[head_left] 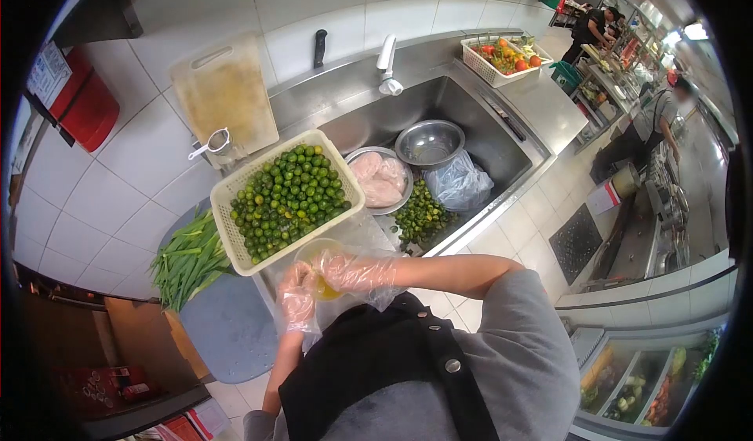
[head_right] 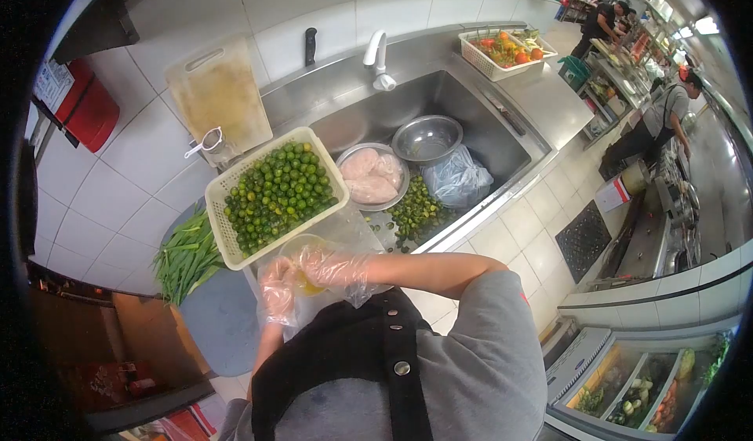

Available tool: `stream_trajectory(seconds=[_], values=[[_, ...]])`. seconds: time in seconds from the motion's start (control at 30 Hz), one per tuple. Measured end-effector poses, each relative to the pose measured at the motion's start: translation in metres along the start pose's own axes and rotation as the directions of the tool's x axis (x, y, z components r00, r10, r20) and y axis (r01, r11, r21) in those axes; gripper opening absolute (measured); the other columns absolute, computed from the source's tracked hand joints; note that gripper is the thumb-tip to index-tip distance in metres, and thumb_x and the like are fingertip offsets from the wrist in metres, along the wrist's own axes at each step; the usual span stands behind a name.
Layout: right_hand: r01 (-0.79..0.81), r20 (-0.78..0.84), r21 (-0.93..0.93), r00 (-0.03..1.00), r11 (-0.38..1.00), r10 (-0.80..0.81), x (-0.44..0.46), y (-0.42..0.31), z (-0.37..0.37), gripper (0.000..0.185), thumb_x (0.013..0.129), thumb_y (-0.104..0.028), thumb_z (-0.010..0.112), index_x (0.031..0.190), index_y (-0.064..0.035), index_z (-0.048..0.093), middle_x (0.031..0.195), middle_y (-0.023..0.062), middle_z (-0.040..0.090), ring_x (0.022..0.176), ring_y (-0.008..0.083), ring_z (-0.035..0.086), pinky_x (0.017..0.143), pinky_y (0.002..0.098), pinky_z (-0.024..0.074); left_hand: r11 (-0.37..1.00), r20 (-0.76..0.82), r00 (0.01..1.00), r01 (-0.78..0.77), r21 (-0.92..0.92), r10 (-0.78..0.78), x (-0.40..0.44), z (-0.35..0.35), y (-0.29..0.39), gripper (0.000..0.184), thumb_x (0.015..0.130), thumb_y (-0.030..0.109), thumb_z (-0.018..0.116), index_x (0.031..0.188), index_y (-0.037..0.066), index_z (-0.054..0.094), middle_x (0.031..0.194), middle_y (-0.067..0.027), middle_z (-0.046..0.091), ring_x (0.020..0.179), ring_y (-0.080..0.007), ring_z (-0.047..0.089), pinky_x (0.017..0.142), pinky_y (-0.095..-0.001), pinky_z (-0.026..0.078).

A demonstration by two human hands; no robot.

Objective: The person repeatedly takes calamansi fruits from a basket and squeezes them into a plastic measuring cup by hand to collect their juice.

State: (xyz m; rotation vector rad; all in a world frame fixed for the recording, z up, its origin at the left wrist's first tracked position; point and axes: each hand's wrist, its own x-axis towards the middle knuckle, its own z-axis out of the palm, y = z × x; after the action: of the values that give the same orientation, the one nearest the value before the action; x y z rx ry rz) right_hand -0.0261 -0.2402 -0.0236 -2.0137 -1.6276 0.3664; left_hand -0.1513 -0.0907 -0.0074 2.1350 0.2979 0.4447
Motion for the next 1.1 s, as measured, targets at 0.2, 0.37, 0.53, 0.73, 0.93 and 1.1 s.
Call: stream_trajectory(seconds=[0.2, 0.37, 0.53, 0.73, 0.93, 1.1], values=[[0.097, -0.169, -0.033, 0.98, 0.995, -0.101, 0.001, -0.002, 0.004, 0.016, 0.087, -0.009, 0.053, 0.089, 0.0055, 0.059, 0.084, 0.0259, 0.062, 0.078, 0.0382, 0.064, 0.068, 0.046, 0.0515, 0.985, -0.038, 0.996, -0.076, 0.152, 0.083, 0.001, -0.002, 0.03, 0.015, 0.085, 0.007, 0.061, 0.099, 0.003, 0.063, 0.09, -0.0197, 0.063, 0.084, -0.0394, 0.06, 0.073, -0.0452, 0.047], [0.051, -0.19, -0.13, 0.979, 0.99, -0.075, 0.006, -0.004, 0.01, 0.016, 0.081, -0.009, 0.058, 0.089, 0.0038, 0.062, 0.084, 0.0218, 0.063, 0.081, 0.0371, 0.065, 0.074, 0.0454, 0.0532, 0.983, -0.057, 0.993, -0.095, 0.159, 0.105, 0.005, -0.001, 0.031, 0.016, 0.083, 0.004, 0.061, 0.099, 0.002, 0.063, 0.09, -0.0204, 0.062, 0.085, -0.0399, 0.058, 0.075, -0.047, 0.046], [-0.026, -0.113, -0.179, 0.994, 0.984, 0.006, 0.009, 0.0, 0.011, 0.016, 0.08, -0.013, 0.06, 0.086, 0.002, 0.065, 0.08, 0.0196, 0.064, 0.073, 0.0358, 0.065, 0.069, 0.0456, 0.0548, 0.978, -0.055, 0.985, -0.152, 0.144, 0.161, 0.004, 0.002, 0.02, 0.017, 0.083, 0.005, 0.061, 0.1, 0.002, 0.063, 0.091, -0.0201, 0.062, 0.085, -0.0403, 0.058, 0.075, -0.0471, 0.046], [0.014, -0.101, -0.167, 0.994, 0.986, -0.031, 0.013, 0.003, 0.005, 0.017, 0.085, -0.014, 0.056, 0.093, 0.0006, 0.061, 0.085, 0.0226, 0.063, 0.079, 0.0367, 0.064, 0.068, 0.0447, 0.0515, 0.968, -0.034, 0.993, -0.101, 0.229, 0.112, 0.006, 0.0, 0.02, 0.016, 0.088, 0.011, 0.06, 0.101, 0.003, 0.064, 0.094, -0.021, 0.062, 0.085, -0.0419, 0.058, 0.074, -0.047, 0.047], [-0.134, -0.101, 0.056, 0.985, 0.989, 0.139, 0.007, -0.016, -0.016, 0.019, 0.087, -0.011, 0.052, 0.101, 0.0021, 0.054, 0.091, 0.0244, 0.06, 0.085, 0.0394, 0.061, 0.075, 0.0462, 0.0476, 0.982, -0.043, 0.989, -0.132, 0.134, 0.139, 0.008, 0.005, 0.014, 0.012, 0.089, 0.01, 0.058, 0.097, 0.002, 0.063, 0.091, -0.0219, 0.061, 0.084, -0.0419, 0.057, 0.074, -0.0484, 0.045], [0.083, -0.247, 0.091, 0.967, 0.992, -0.059, -0.004, -0.011, -0.011, 0.02, 0.087, -0.008, 0.05, 0.102, 0.0055, 0.053, 0.087, 0.0242, 0.061, 0.082, 0.0399, 0.061, 0.074, 0.0455, 0.0501, 0.988, 0.036, 0.993, -0.12, 0.095, 0.117, 0.006, 0.003, 0.023, 0.012, 0.088, 0.008, 0.058, 0.095, 0.001, 0.066, 0.092, -0.0222, 0.063, 0.088, -0.0427, 0.057, 0.078, -0.0477, 0.046]])
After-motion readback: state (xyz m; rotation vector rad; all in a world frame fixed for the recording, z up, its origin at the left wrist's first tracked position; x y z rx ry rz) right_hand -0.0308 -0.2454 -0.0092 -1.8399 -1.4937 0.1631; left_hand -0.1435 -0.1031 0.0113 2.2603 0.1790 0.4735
